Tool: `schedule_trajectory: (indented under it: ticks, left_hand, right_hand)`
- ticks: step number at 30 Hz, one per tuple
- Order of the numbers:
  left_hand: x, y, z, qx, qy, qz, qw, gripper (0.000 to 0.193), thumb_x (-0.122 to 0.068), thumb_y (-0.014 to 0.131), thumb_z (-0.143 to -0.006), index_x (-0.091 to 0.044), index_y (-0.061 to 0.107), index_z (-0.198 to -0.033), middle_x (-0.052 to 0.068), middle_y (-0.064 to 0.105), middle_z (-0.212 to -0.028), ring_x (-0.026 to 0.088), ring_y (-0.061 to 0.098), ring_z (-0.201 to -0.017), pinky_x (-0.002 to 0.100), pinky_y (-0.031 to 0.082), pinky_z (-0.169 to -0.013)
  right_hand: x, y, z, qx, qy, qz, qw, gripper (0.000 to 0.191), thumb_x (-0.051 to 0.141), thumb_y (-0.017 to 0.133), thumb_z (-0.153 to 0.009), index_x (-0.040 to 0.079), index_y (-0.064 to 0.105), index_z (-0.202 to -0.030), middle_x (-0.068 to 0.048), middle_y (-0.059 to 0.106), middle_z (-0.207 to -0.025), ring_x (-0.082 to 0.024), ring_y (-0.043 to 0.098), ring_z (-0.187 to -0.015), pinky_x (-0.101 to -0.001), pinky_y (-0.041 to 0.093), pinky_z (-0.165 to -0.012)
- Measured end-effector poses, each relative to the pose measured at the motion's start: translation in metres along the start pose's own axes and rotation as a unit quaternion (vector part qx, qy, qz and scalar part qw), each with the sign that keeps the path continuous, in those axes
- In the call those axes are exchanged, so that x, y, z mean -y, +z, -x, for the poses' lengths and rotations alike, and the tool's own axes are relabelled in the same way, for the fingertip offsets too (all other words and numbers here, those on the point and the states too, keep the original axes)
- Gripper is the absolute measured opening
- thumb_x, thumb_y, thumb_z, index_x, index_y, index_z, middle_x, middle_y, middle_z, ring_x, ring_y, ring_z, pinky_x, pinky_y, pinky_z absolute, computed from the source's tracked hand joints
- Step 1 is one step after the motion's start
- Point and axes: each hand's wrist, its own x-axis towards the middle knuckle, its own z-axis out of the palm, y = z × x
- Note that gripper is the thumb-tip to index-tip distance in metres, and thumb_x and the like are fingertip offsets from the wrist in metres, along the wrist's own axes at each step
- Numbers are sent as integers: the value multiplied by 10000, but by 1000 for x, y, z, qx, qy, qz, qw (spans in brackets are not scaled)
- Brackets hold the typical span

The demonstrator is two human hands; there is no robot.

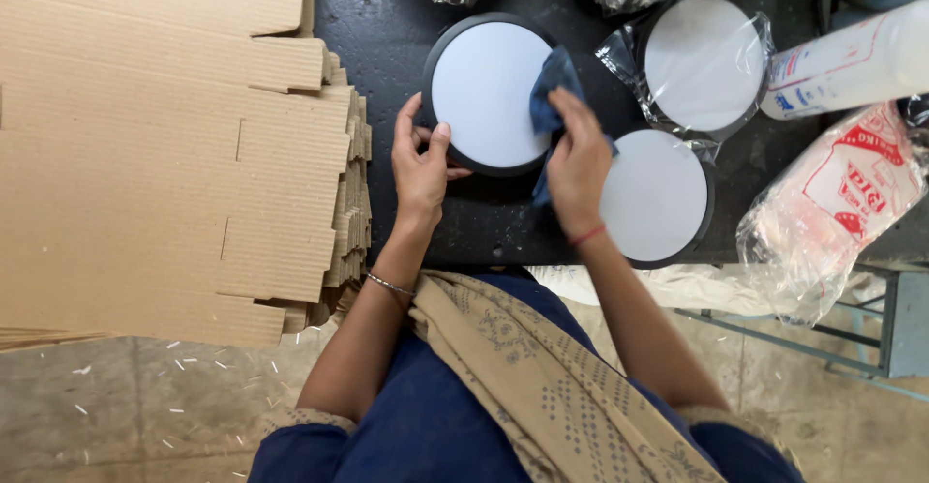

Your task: The person wipes round LED panel lights with a blue cloth and wraps one in plastic film, then folds flat cardboard blanks into boxes, inserting white divider inserts and stacking the finished boxes on the workbench.

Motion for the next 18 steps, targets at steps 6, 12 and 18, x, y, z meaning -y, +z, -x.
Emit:
schedule_trajectory:
  ticks: [6, 12, 18]
  left_hand:
    - [13, -5, -6, 13, 0, 14, 1000, 585, -126, 589, -997, -94, 366, -1536, 40, 609, -864, 125, 703, -714, 325, 630, -576]
    - [37, -14, -15, 24, 85, 4, 996, 567, -79, 669, -1082, -53, 427, -1594, 73, 602, -921, 146, 595, -806, 320, 547, -663]
    - [22, -6, -2, 39, -19, 66, 997, 576, -207, 562, -1011, -105, 298, -1513, 64, 643, -1005, 169, 678, -804, 382, 646, -705]
  right_hand:
    - [48, -5, 61, 15, -5, -33, 999, 524, -215, 475, -865, 47, 715, -1251, -127, 697, -1336, -276, 642, -1302, -371, 477, -1155]
    - [66, -6, 68, 136, -3, -175, 975, 484, -175, 484, -850, 38, 713, -1221, -117, 727, -1271, -244, 682, -1246, -338, 518, -1092]
    - [35, -56, 61, 178, 106, -343, 916, 561, -159, 424, -781, 14, 723, -1224, -106, 756, -1237, -176, 691, -1175, -284, 498, -1062]
